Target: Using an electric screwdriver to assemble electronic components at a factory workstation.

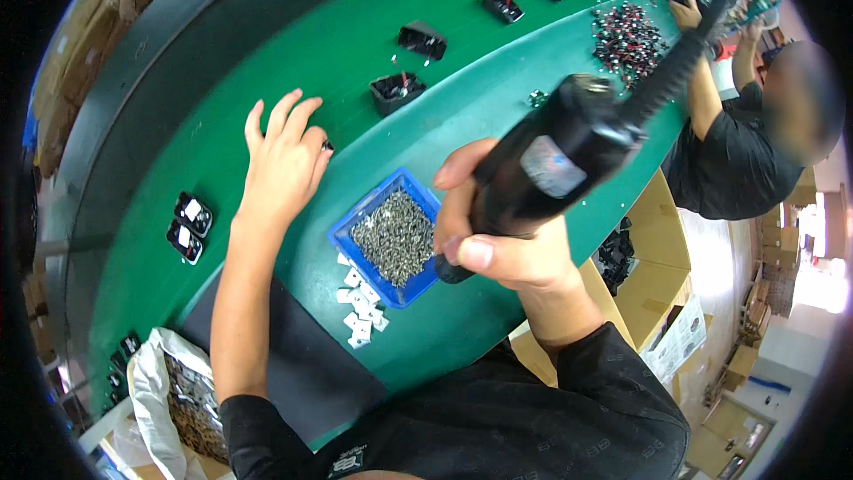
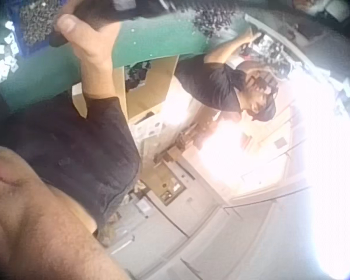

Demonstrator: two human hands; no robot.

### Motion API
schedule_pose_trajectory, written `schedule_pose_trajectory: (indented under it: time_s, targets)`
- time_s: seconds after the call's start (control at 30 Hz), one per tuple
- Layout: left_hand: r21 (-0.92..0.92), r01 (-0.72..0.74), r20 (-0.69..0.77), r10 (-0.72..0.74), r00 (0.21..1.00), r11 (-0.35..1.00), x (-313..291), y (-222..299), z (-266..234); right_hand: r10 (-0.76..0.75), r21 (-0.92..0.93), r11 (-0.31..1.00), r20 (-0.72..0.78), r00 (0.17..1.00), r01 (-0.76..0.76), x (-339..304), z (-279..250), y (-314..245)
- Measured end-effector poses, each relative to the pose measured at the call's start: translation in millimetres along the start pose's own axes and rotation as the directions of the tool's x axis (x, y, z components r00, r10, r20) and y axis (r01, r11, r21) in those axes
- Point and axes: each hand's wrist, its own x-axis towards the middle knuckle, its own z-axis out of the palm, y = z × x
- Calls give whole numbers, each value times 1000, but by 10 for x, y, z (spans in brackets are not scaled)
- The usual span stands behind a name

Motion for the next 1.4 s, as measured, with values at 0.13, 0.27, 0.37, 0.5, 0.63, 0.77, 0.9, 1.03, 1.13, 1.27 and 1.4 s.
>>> schedule_pose_trajectory:
  time_s: [0.13, 0.27, 0.37, 0.5, 0.63, 0.77, 0.9, 1.03, 1.13, 1.27, 1.4]
  targets:
    - [-288, -8, -143, -34, 989, 958, 183, 210, -156, 53, -5, 999, -28, 998, -53, -30, 72, 44]
    - [-515, 8, -410, -254, 876, 857, 509, 652, -378, -10, 19, 1000, -27, 1000, 11, -54, 157, 49]
    - [-598, -38, -518, -349, 781, 801, 252, 435, -450, -63, -9, 998, 15, 998, 63, -75, 69, 46]
    - [-586, 224, -268, -447, 854, 779, -758, 423, -594, -199, 86, 977, 60, 978, 194, -86, -92, 182]
    - [-526, 477, 93, -511, 855, 704, -1703, 737, -540, -213, 147, 972, 225, 951, 183, 68, -84, 348]
    - [-463, 588, 232, -550, 802, 663, -1975, 1182, -543, -270, 89, 962, 221, 937, 257, 132, -20, 489]
    - [-436, 594, 266, -534, 803, 676, -1923, 1272, -475, -328, 80, 945, 154, 932, 319, 138, -18, 614]
    - [-479, 542, 263, -477, 839, 690, -1859, 1220, -449, -382, -17, 923, 102, 919, 385, 121, 38, 674]
    - [-559, 531, 255, -478, 841, 637, -1845, 1177, -427, -389, 12, 920, 114, 914, 391, 138, 36, 642]
    - [-739, 576, 335, -552, 763, 349, -1811, 1076, -478, -371, 59, 929, 145, 917, 366, 190, 45, 636]
    - [-692, 604, 174, -720, 672, 396, -1648, 738, -522, -329, -11, 943, 136, 935, 333, 168, 23, 668]
